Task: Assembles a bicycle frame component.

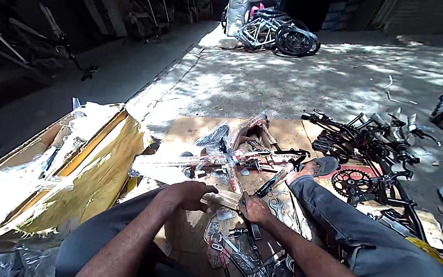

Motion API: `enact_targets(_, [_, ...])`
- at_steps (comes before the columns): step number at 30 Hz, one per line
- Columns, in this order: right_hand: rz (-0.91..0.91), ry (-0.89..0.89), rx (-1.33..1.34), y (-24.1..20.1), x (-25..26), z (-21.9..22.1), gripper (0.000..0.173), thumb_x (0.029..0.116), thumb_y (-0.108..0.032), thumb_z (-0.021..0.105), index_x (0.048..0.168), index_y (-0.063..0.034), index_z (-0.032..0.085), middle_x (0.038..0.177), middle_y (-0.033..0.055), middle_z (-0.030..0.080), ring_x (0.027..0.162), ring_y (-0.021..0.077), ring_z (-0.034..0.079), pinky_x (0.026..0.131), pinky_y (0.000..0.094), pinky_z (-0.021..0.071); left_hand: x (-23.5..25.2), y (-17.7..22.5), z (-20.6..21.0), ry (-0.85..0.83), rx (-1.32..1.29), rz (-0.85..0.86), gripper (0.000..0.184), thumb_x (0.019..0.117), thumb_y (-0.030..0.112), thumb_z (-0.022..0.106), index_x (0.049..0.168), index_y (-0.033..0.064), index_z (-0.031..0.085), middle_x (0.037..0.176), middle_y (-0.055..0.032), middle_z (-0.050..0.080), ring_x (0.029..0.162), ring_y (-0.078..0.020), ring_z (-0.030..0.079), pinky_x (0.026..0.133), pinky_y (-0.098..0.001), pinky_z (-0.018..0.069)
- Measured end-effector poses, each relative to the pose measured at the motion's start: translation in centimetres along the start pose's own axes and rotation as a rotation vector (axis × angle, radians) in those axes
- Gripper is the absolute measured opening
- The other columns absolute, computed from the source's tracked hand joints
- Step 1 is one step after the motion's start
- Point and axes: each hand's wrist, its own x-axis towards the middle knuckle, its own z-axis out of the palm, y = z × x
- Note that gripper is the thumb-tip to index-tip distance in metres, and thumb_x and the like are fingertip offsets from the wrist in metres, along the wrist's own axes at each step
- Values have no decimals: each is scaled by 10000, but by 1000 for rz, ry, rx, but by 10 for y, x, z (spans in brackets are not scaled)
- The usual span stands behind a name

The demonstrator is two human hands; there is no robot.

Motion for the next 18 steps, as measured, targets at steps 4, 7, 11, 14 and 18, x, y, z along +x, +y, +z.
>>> enact_targets(4, [-103,140,-34,7,1,17,555,1018,-483,547,1398,-79,569,1134,174,708,1067,370,684,930,556,530,-2,0,-4,-12,16,-13,662,961,480,695,1545,295,445,1331,-150,642,1192,-335,635,1025,-584,482])
enact_targets(7, [118,178,92,-8,-4,30,609,992,-522,564,1369,-45,532,1002,191,728,978,381,721,847,567,562,-2,2,2,41,32,29,655,948,516,694,1527,321,457,1272,-135,673,1136,-323,665,978,-583,513])
enact_targets(11, [221,145,91,-14,-2,15,747,971,-654,536,1389,-36,497,1030,208,728,1002,386,724,844,565,569,-3,3,-6,33,20,52,661,950,522,686,1532,311,453,1309,-129,653,1138,-304,664,992,-574,511])
enact_targets(14, [-1,158,-62,-4,-3,20,720,975,-623,542,1424,-60,535,1154,209,674,1088,388,662,926,563,521,-2,-2,0,29,31,33,660,939,527,701,1520,323,464,1283,-110,668,1109,-289,673,976,-573,519])
enact_targets(18, [13,132,59,-19,-11,25,593,1017,-491,510,1456,-94,537,1173,213,695,1114,402,663,970,601,509,-11,-6,8,26,28,18,665,929,490,728,1521,310,485,1325,-104,635,1154,-304,641,998,-563,509])
